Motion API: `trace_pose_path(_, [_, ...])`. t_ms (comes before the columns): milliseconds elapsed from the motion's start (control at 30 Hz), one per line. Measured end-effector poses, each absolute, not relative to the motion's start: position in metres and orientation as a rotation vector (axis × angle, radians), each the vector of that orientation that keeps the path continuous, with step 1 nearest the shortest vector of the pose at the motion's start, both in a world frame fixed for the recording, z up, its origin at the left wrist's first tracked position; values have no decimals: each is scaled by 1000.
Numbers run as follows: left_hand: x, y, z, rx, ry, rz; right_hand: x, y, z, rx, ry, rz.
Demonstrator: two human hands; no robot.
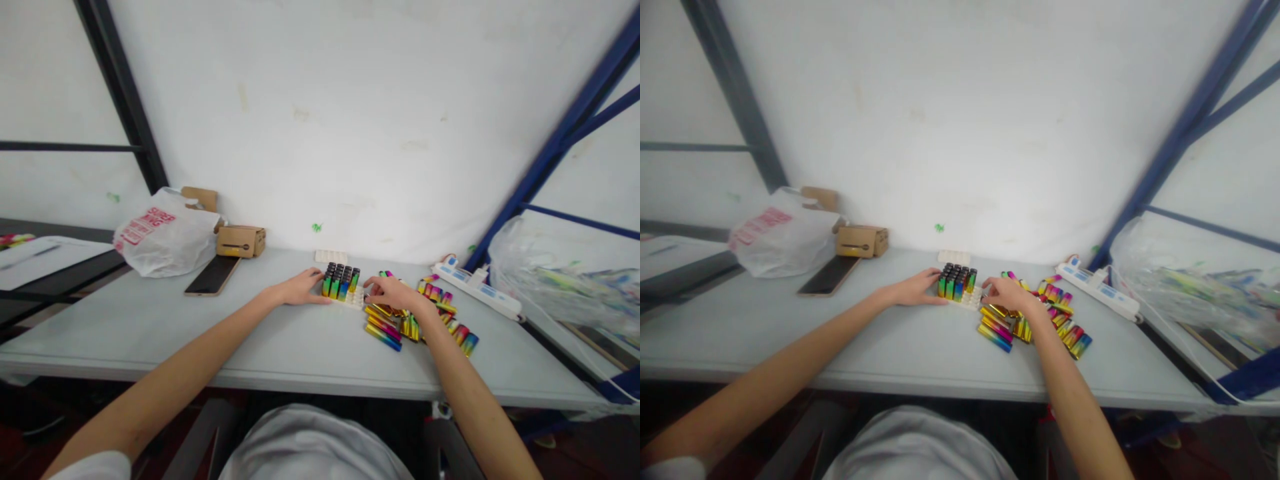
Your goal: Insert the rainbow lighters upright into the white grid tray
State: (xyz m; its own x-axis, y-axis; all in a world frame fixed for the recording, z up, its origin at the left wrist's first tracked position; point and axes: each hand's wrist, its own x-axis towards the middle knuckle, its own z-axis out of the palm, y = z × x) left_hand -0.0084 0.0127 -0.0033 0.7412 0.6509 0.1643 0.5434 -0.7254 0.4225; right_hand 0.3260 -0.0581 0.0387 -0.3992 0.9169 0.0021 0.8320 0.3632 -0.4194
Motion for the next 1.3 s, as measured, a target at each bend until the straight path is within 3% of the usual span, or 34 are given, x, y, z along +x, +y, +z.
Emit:
trace_pose_path(333, [-9, 12, -2, 2623, 911, 432, 320, -51, 38, -1413, -2281, 178])
trace_pose_path(600, [-10, 15, -5, 2639, 933, 421, 308, -57, 33, -1320, -2226, 370])
trace_pose_path(1300, [-9, 12, -3, 2627, 926, 419, 290, -59, 36, -1543, -1890, 91])
